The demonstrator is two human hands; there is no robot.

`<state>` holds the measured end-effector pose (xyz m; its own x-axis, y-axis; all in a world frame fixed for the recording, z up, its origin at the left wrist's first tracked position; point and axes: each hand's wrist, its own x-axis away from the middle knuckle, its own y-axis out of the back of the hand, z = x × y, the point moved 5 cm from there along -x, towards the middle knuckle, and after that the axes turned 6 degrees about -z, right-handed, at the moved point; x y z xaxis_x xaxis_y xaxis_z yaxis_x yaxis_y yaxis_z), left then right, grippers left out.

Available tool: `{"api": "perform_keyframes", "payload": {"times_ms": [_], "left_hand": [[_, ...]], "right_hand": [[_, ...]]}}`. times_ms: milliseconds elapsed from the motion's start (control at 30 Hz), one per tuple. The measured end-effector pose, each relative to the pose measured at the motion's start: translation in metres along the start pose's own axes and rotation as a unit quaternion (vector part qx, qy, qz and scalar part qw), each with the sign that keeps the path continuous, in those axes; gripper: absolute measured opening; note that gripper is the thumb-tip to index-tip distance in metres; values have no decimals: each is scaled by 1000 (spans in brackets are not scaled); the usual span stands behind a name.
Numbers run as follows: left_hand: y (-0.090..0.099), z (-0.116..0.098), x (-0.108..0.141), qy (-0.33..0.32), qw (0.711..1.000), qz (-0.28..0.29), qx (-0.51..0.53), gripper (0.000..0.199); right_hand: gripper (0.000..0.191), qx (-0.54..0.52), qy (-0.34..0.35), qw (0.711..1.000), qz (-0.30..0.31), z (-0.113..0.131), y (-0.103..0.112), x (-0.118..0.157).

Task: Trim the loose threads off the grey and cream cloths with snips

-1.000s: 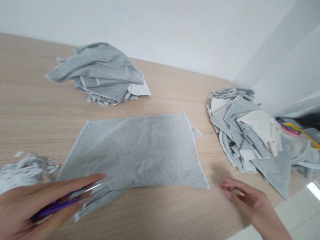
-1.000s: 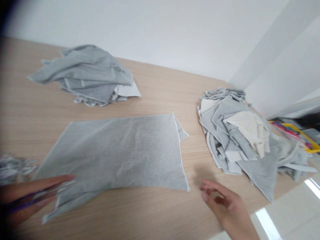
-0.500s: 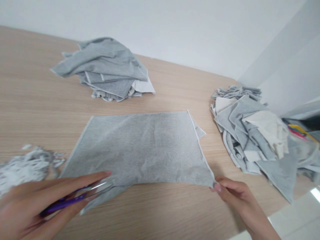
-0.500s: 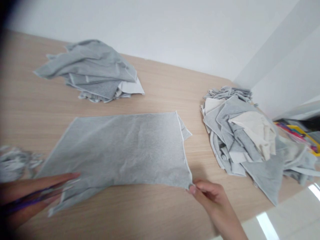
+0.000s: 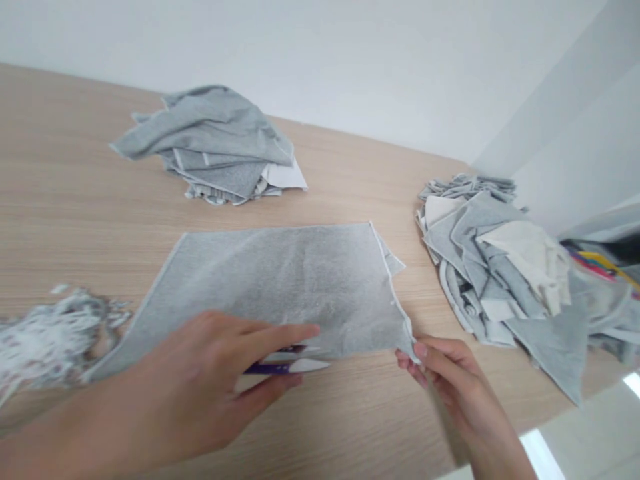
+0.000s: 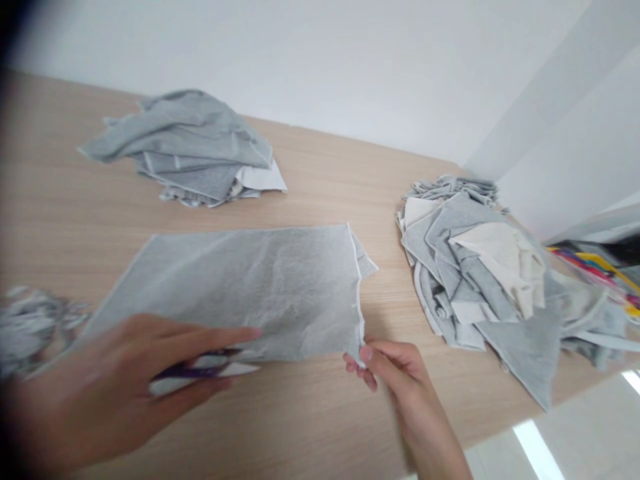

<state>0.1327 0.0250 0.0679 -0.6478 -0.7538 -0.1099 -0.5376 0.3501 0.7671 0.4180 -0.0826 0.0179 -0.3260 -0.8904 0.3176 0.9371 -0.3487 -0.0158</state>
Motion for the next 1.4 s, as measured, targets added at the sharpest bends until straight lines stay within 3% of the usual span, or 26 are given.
{"api": "perform_keyframes", "payload": {"times_ms": [100, 233, 300, 467, 800, 967, 1067, 1167, 1233, 1333, 1400], "left_hand": [[-25, -27, -35, -12, 996, 56, 66, 48], [-55, -47, -68, 13, 976, 80, 202, 36], [-69, -50, -78, 11, 968, 98, 231, 26], [-92, -43, -86, 30, 945, 142, 294, 33], [-93, -41, -86, 70, 935, 129, 323, 29], [-99, -36, -89, 72, 918, 151, 359, 30], [-99, -31, -87, 73, 908, 166, 379, 25], [-99, -26, -87, 76, 894, 179, 403, 30], [-100, -23, -88, 79, 884, 185, 422, 36], [-103, -21, -90, 86, 866, 196, 452, 45], [-104, -19, -90, 94, 857, 194, 469, 48]], "right_hand": [[38, -23, 23, 999, 15, 7, -13, -4], [36, -49, 62, 996, 37, 11, -22, -9], [34, -68, 76, 994, 28, 9, -21, -11], [37, -69, 107, 991, 39, 4, -17, -17], [44, -30, 108, 993, 47, 2, -16, -24], [48, -20, 90, 995, 42, 4, -14, -26], [44, 20, 148, 988, -26, 14, -4, -25], [24, 77, 259, 959, -92, 31, 9, -23], [11, 124, 308, 940, -77, 40, 8, -24], [30, 188, 330, 925, -14, 49, -7, -29], [26, 202, 324, 924, 33, 52, -21, -32]]}}
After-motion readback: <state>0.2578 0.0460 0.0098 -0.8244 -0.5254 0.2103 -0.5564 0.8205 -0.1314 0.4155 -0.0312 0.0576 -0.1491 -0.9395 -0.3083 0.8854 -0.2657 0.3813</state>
